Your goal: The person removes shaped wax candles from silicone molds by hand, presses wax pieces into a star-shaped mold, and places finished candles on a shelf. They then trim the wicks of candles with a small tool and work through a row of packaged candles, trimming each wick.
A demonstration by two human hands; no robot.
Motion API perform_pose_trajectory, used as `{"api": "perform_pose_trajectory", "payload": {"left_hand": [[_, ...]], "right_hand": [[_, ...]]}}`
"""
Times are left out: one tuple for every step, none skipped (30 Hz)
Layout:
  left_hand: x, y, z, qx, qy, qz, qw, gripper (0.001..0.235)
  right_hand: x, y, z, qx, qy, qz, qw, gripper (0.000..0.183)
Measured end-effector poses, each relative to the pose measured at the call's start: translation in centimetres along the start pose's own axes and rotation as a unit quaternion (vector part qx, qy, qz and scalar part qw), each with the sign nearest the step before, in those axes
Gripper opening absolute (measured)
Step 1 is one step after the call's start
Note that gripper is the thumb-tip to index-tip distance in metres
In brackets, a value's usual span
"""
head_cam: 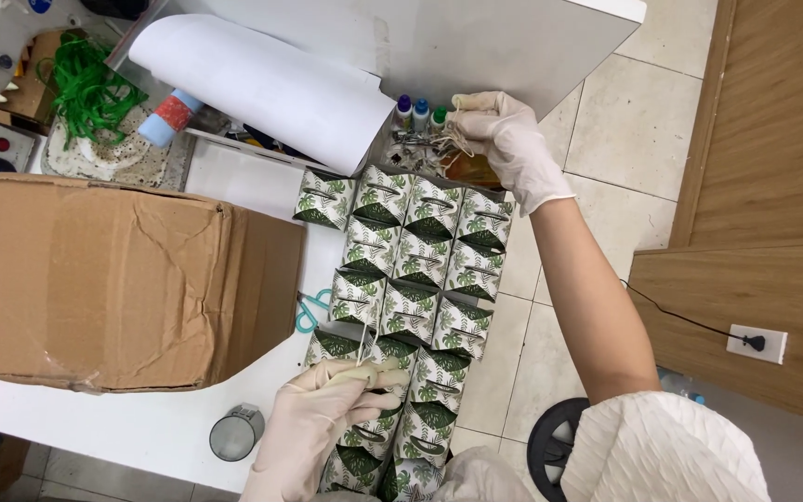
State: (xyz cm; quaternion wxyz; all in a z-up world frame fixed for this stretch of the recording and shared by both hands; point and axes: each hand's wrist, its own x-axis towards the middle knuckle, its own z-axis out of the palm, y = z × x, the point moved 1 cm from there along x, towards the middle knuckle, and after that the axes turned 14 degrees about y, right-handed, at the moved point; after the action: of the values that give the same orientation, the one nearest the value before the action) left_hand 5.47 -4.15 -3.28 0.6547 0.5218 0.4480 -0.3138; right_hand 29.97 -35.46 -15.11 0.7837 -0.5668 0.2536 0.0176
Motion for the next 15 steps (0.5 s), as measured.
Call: {"api": "perform_pose_trajectory", "payload": {"left_hand": [[-0.1,0.0,-0.1,0.000,0.000,0.000,1.000,0.025],[-0.2,0.0,-0.1,0.002,-0.002,0.001,1.000,0.025],[-0.2,0.0,-0.1,0.003,-0.004,0.002,1.000,0.024],[-0.2,0.0,-0.2,0.003,-0.004,0.002,1.000,0.024],[-0.2,-0.1,-0.3,0.002,-0.002,-0.001,1.000,0.024],[-0.1,-0.1,-0.4,0.001,0.001,-0.005,1.000,0.024],[-0.1,-0.1,-0.4,0.001,0.001,-0.005,1.000,0.024],[-0.2,-0.2,-0.5,0.000,0.000,-0.006,1.000,0.025],[-0.2,-0.1,-0.6,-0.001,0.000,-0.007,1.000,0.025],[-0.3,-0.1,-0.5,-0.002,0.000,-0.007,1.000,0.025],[-0.4,0.0,-0.5,0.000,-0.002,-0.003,1.000,0.025],[-0.5,0.0,-0.5,0.002,-0.004,0.000,1.000,0.025],[-0.4,-0.1,-0.6,0.001,-0.004,0.001,1.000,0.025],[-0.4,-0.2,-0.7,0.003,-0.003,0.003,1.000,0.026],[-0.4,-0.2,-0.7,0.005,-0.003,0.005,1.000,0.026]], "right_hand": [[-0.3,-0.3,0.1,0.000,0.000,0.000,1.000,0.022],[-0.5,-0.5,0.1,0.000,0.014,0.005,1.000,0.021],[-0.8,-0.8,0.2,-0.001,0.027,0.010,1.000,0.021],[-0.9,-0.9,0.1,0.000,0.027,0.010,1.000,0.021],[-1.0,-0.9,0.1,-0.004,0.025,0.011,1.000,0.020],[-1.1,-1.0,0.1,-0.008,0.023,0.012,1.000,0.020],[-1.1,-1.0,0.1,-0.008,0.023,0.012,1.000,0.020],[-1.1,-0.9,0.2,0.019,0.012,0.020,1.000,0.021],[-1.1,-0.9,0.3,0.045,0.001,0.028,0.999,0.022],[-1.5,-1.3,0.7,0.045,0.000,0.027,0.999,0.022],[-2.0,-1.8,1.1,0.036,0.000,0.018,0.999,0.028],[-2.5,-2.2,1.5,0.026,-0.001,0.009,1.000,0.035],[-2.5,-2.1,1.6,0.026,-0.002,0.009,1.000,0.035],[-2.6,-2.1,1.6,0.004,-0.020,-0.021,1.000,0.048],[-2.7,-2.1,1.7,-0.018,-0.038,-0.050,0.998,0.062]]}}
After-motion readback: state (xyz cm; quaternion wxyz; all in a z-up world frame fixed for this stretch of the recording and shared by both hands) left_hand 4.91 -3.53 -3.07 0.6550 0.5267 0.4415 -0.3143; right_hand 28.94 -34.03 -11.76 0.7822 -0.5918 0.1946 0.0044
